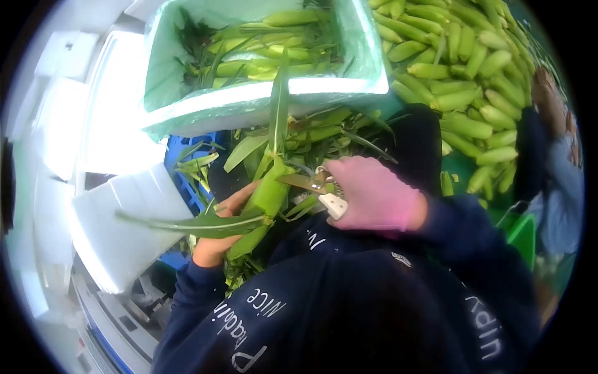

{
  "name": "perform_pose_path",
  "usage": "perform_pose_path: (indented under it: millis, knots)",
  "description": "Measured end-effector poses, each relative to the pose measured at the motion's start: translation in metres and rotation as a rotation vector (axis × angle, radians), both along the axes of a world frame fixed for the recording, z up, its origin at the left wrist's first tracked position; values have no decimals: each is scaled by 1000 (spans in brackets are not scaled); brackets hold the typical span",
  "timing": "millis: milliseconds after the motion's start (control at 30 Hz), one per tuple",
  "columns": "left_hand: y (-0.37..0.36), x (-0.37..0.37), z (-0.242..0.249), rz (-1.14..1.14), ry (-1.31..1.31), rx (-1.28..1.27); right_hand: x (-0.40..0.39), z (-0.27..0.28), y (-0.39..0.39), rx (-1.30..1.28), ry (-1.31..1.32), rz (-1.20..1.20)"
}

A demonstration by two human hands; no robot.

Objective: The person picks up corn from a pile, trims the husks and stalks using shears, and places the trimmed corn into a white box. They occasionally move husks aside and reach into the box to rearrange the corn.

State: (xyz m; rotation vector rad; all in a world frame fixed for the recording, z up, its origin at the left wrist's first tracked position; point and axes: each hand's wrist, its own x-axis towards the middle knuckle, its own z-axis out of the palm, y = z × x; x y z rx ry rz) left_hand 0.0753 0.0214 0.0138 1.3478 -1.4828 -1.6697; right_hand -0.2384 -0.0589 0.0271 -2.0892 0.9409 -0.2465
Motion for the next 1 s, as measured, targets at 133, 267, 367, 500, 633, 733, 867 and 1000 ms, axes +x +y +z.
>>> perform_pose_path:
  millis: [133, 267, 367, 500, 633, 733, 867, 1000]
  knots:
    - [-1, -11, 3, 41, -309, -139, 16, 0, 2, -30, 136, -89]
    - [4, -9, 17, 17, -513, -178, 15, -8, 4, 54, 29, -285]
    - [16, 2, 5, 117, -74, -9, 3, -20, -4, 769, -338, -360]
    - [24, 24, -17, 165, 213, 63, -21, -5, -9, 1002, -359, 144]
    - [10, 32, -28, 39, 226, 56, -7, -9, -14, 1029, -218, 465]
    - [-2, 29, -25, -131, 194, 4, 10, 3, -19, 922, -283, 442]
    - [4, 21, -24, -16, 343, 179, 14, 5, -24, 824, -293, 256]
    - [-1, -14, -60, 382, 831, 366, 18, -44, -17, 1132, -612, -334]
